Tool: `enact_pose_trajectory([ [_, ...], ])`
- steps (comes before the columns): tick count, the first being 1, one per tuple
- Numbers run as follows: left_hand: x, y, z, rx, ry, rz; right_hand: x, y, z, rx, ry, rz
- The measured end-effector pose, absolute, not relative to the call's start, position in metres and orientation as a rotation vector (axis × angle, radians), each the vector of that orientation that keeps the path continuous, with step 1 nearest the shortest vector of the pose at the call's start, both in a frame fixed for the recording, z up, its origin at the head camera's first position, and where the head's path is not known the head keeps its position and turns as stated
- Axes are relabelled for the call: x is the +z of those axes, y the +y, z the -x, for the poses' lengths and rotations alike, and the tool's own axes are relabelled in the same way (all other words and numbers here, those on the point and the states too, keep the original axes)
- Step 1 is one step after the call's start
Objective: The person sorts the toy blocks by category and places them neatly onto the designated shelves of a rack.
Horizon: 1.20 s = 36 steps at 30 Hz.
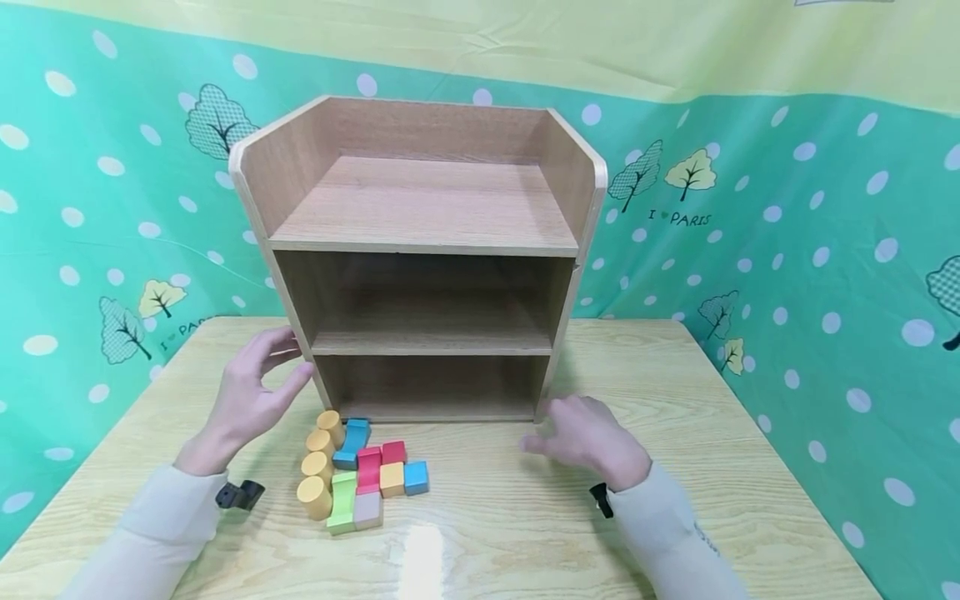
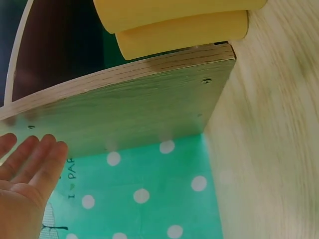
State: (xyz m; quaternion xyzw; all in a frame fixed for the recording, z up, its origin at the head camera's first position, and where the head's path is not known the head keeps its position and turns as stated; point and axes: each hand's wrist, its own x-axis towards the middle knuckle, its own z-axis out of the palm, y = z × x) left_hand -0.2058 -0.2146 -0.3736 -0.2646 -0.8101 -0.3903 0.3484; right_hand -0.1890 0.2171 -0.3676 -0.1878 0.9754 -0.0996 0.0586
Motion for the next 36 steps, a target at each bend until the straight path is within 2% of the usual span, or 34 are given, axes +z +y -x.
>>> enact_pose_trajectory([
  [11, -0.349, -0.195, 0.19, -1.069, -2.069, 0.645, -0.379, 0.198, 0.184, -0.372, 2.956, 0.848],
  [24, -0.358, -0.195, 0.211, -1.081, -2.059, 0.521, -0.385, 0.169, 0.189, -0.493, 2.89, 1.045],
  [36, -0.357, -0.193, 0.211, -1.124, -2.071, 0.46, -0.381, 0.14, 0.186, -0.584, 2.822, 1.029],
])
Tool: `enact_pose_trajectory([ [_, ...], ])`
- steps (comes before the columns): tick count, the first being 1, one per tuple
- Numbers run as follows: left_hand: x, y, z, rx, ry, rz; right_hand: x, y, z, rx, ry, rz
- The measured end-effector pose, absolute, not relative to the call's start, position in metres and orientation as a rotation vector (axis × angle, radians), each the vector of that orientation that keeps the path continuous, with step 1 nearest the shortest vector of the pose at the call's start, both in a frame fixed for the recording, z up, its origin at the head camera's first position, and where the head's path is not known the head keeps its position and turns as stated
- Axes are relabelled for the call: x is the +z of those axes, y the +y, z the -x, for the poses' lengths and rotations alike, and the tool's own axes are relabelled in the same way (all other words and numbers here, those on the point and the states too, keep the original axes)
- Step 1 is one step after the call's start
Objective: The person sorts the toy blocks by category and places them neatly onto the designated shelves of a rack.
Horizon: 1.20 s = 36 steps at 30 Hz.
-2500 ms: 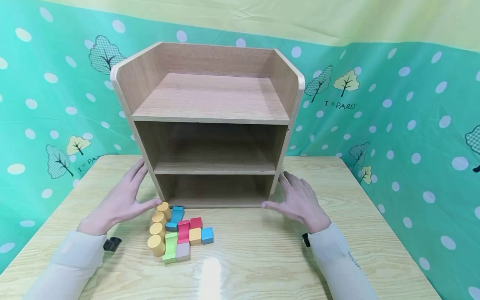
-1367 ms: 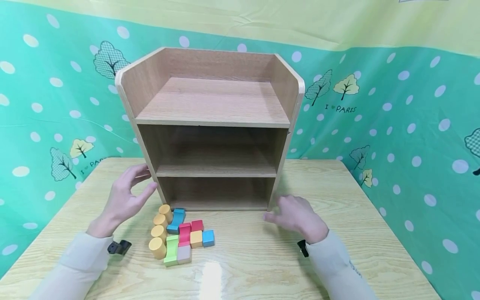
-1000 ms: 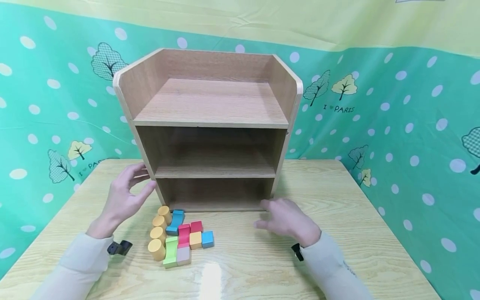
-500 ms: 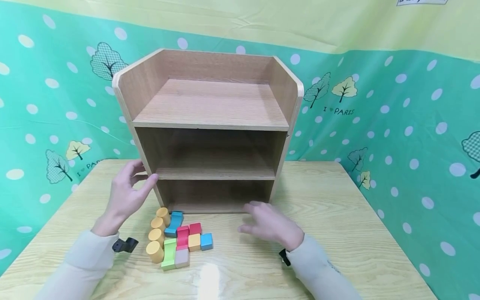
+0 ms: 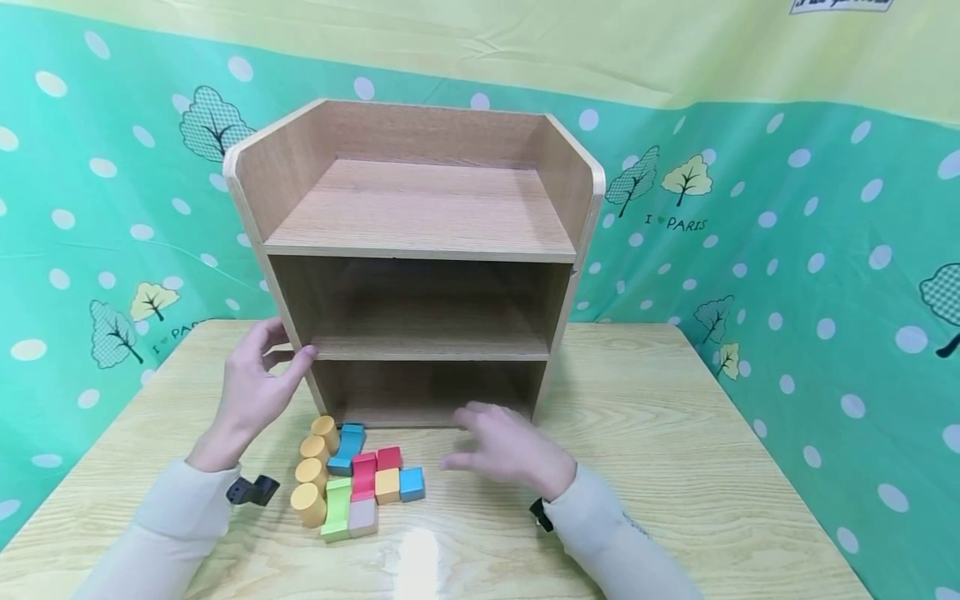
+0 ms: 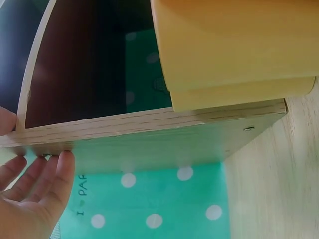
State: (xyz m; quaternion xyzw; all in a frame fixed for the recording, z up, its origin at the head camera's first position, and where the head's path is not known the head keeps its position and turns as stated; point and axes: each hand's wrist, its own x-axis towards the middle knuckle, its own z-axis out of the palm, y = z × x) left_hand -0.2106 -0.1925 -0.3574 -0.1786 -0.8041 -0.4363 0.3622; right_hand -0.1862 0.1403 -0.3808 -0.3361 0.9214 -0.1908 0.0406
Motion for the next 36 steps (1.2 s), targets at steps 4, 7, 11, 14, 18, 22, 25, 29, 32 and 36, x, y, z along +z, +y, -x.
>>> enact_pose_trajectory([
  [4, -0.356, -0.191, 0.21, -1.145, -2.069, 0.448, -0.382, 0.132, 0.186, -0.624, 2.796, 1.063],
  [7, -0.356, -0.19, 0.21, -1.155, -2.06, 0.445, -0.384, 0.126, 0.186, -0.631, 2.784, 1.067],
  [11, -0.357, -0.19, 0.21, -1.174, -2.062, 0.437, -0.384, 0.118, 0.185, -0.638, 2.753, 1.05],
  [14, -0.357, -0.191, 0.211, -1.175, -2.076, 0.424, -0.384, 0.113, 0.185, -0.65, 2.721, 1.047],
  [18, -0.357, -0.191, 0.21, -1.16, -2.093, 0.418, -0.385, 0.107, 0.184, -0.66, 2.689, 1.056],
  [22, -0.358, -0.191, 0.21, -1.157, -2.093, 0.418, -0.388, 0.102, 0.184, -0.664, 2.661, 1.075],
  [25, -0.358, -0.19, 0.21, -1.158, -2.091, 0.414, -0.391, 0.098, 0.184, -0.657, 2.646, 1.092],
  [29, -0.358, -0.19, 0.21, -1.159, -2.09, 0.41, -0.392, 0.094, 0.183, -0.652, 2.636, 1.12],
  [32, -0.359, -0.19, 0.21, -1.16, -2.085, 0.411, -0.393, 0.093, 0.182, -0.658, 2.624, 1.132],
  [36, -0.361, -0.19, 0.21, -1.166, -2.074, 0.412, -0.396, 0.092, 0.182, -0.649, 2.618, 1.155],
])
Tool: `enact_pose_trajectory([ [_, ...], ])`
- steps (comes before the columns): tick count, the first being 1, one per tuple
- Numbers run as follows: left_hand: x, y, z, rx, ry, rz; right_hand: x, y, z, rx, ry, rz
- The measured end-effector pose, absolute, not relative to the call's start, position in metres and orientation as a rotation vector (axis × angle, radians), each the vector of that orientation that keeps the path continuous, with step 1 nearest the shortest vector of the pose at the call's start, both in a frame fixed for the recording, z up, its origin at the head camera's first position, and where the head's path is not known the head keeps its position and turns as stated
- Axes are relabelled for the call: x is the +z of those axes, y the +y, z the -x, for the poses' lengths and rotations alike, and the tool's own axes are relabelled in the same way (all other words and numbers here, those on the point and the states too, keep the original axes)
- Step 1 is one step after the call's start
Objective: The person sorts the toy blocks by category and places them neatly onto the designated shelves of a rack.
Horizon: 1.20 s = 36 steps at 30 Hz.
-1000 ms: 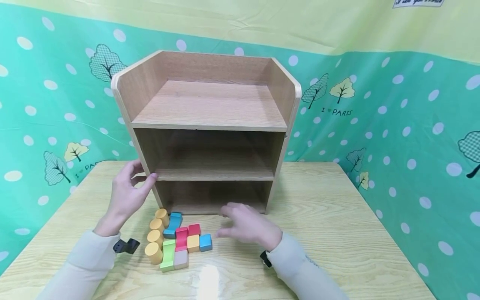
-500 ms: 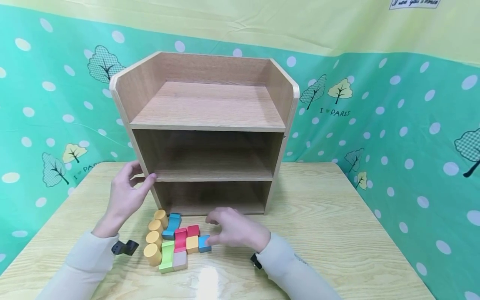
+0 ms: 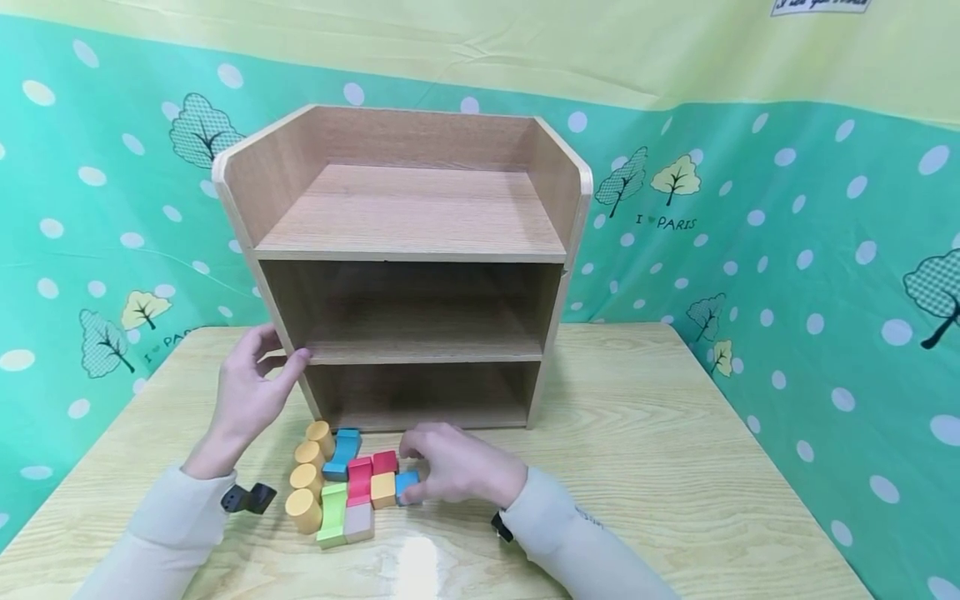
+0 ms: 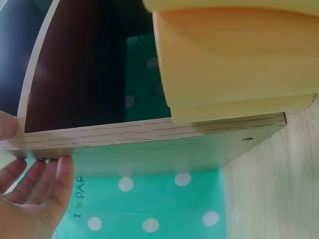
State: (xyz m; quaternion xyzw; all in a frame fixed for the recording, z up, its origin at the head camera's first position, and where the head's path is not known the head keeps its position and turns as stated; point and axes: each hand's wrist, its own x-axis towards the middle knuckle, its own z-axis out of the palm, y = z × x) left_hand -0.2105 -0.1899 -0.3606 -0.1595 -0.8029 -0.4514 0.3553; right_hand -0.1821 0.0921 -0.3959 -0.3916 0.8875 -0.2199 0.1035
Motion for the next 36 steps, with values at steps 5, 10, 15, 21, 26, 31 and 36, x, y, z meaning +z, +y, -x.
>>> enact_pose_trajectory([
  [5, -0.3603, -0.1895, 0.2103, -1.169, -2.075, 0.407, -0.3982, 0.0904, 0.1818, -0.627, 2.62, 1.217],
  [10, -0.3596, -0.1892, 0.2101, -1.185, -2.082, 0.406, -0.3998, 0.088, 0.1807, -0.603, 2.61, 1.265],
  [15, -0.3594, -0.1887, 0.2092, -1.208, -2.082, 0.406, -0.4008, 0.0862, 0.1792, -0.573, 2.609, 1.279],
  [21, -0.3602, -0.1877, 0.2095, -1.227, -2.068, 0.411, -0.404, 0.085, 0.1796, -0.551, 2.609, 1.277],
  [26, -0.3599, -0.1885, 0.2091, -1.206, -2.074, 0.411, -0.4043, 0.084, 0.18, -0.544, 2.602, 1.267],
  [31, -0.3601, -0.189, 0.21, -1.205, -2.079, 0.405, -0.4036, 0.0836, 0.1802, -0.539, 2.6, 1.279],
  [36, -0.3602, -0.1891, 0.2098, -1.202, -2.078, 0.407, -0.4039, 0.0831, 0.1797, -0.525, 2.602, 1.297],
])
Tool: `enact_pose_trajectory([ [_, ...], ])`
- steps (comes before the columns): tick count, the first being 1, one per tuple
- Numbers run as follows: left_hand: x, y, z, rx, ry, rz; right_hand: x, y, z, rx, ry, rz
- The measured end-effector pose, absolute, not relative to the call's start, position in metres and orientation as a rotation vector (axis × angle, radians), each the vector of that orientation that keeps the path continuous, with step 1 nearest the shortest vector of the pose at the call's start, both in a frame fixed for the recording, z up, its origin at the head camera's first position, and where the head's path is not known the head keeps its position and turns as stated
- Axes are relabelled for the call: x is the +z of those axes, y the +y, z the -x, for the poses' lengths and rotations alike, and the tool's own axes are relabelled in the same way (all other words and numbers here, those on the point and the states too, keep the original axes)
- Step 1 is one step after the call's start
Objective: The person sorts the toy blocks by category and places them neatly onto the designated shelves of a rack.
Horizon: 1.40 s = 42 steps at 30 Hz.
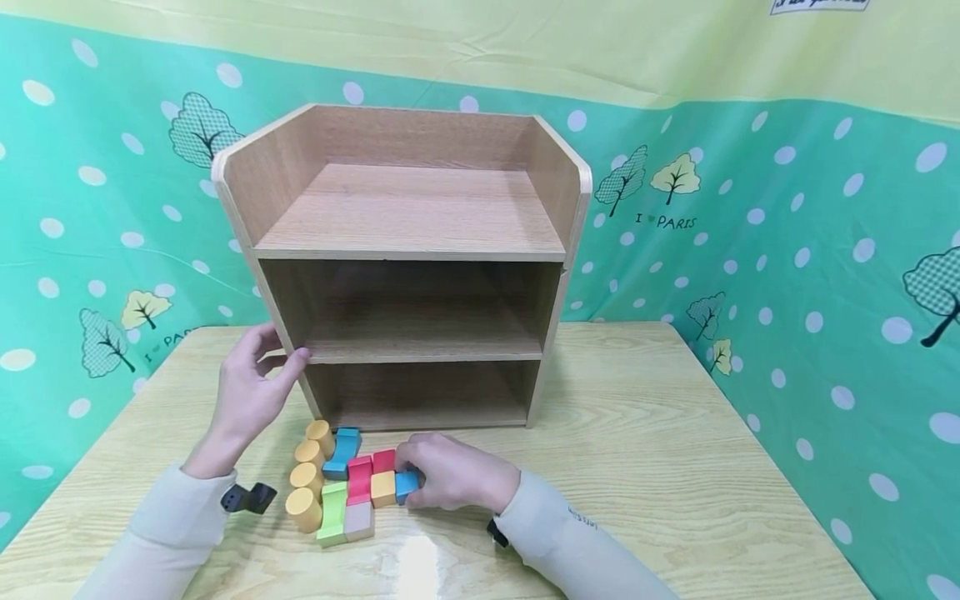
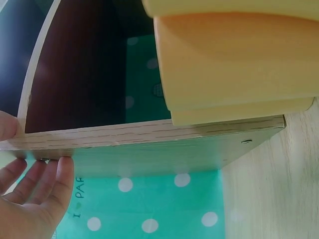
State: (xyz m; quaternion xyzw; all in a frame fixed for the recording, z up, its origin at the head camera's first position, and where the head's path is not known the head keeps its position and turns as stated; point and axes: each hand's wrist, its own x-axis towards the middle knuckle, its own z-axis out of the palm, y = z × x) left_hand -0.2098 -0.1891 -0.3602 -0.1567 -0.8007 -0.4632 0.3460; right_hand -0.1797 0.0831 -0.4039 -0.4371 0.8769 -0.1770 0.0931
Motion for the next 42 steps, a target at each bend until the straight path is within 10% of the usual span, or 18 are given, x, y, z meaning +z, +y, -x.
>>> enact_pose_trajectory([
  [42, -0.35, -0.182, 0.201, -1.207, -2.036, 0.42, -0.364, 0.102, 0.177, -0.708, 2.689, 1.271],
])
